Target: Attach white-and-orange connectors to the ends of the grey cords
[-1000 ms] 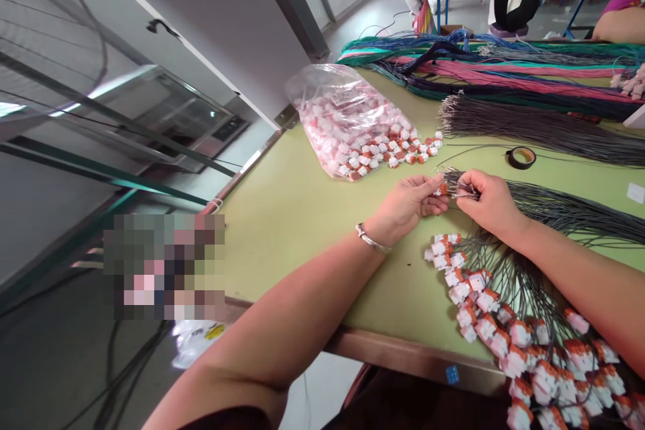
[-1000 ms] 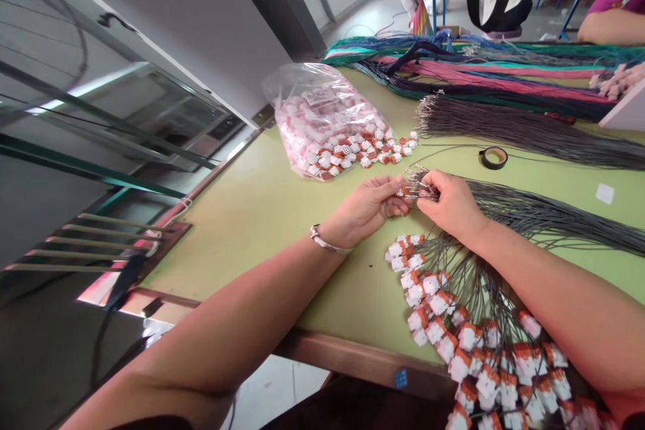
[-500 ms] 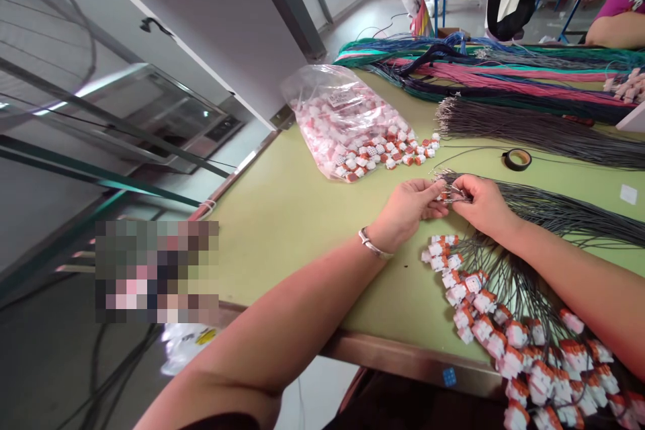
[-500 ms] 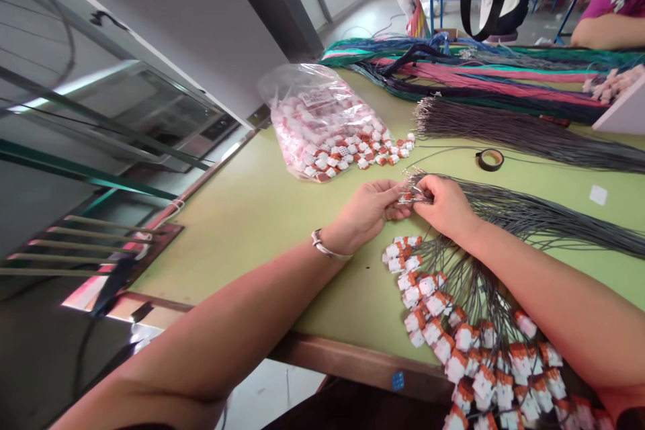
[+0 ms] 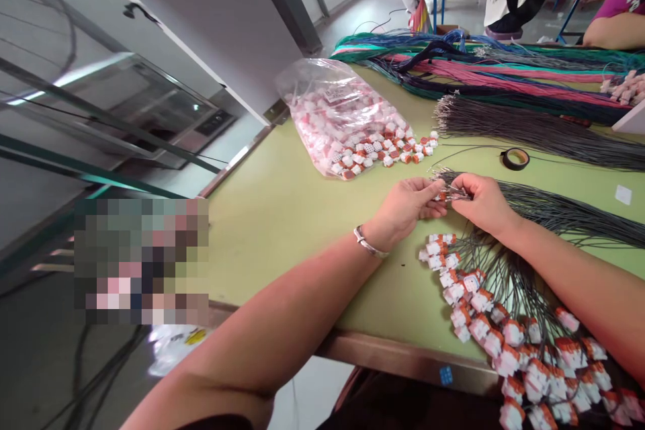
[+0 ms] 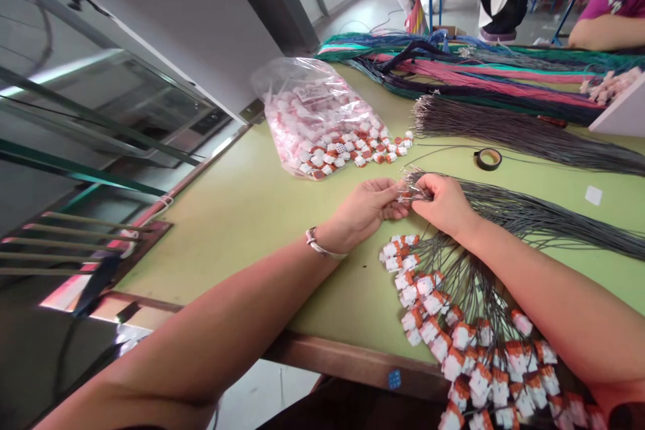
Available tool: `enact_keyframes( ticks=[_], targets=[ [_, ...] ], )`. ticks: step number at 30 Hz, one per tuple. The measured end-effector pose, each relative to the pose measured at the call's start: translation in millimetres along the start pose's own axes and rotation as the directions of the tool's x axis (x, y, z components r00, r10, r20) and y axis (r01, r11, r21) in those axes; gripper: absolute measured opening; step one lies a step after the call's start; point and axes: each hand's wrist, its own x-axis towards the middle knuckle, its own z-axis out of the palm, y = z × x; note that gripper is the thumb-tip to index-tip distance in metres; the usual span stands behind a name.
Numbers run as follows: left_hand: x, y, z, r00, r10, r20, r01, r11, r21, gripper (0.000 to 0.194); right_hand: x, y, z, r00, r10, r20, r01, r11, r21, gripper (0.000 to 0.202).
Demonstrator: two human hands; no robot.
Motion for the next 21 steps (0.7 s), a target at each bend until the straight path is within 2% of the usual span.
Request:
enact_keyframes(
  ticks=[10, 14, 16, 18, 21],
  targets=[
    [2, -3, 4.2, 1.0, 0.031, 0.004, -0.031, 0.999, 0.014, 0.02, -2, 2, 5, 1.0, -0.003, -0.014, 0.002, 0.995, -0.096, 0.008],
    [0, -1, 0.9, 1.0, 0.018, 0.023, -0.021, 0.994, 0.103, 0.024, 0, 0, 1, 0.999, 0.035, 0.015, -0.035, 0.999, 0.009, 0.005],
    [-3, 1, -1.4, 1.0, 0.002, 0.027, -0.007, 0.983, 0.184, 0.025, 2, 0, -2, 0.995, 0.098, -0.009, -0.096, 0.984, 0.148, 0.008],
    [-8, 2, -1.7, 0.998, -0.025, 0.054, 0.005, 0.938, 0.347, 0.026, 4, -1, -4, 0.983, 0.174, -0.052, -0.152, 0.946, 0.285, 0.016],
    [-19, 3, 4.0, 0.974, -0.089, 0.21, -0.062, 0.783, 0.619, 0.02, 5, 1, -4, 0.969, 0.234, -0.075, -0.192, 0.912, 0.364, 0.024]
  ],
)
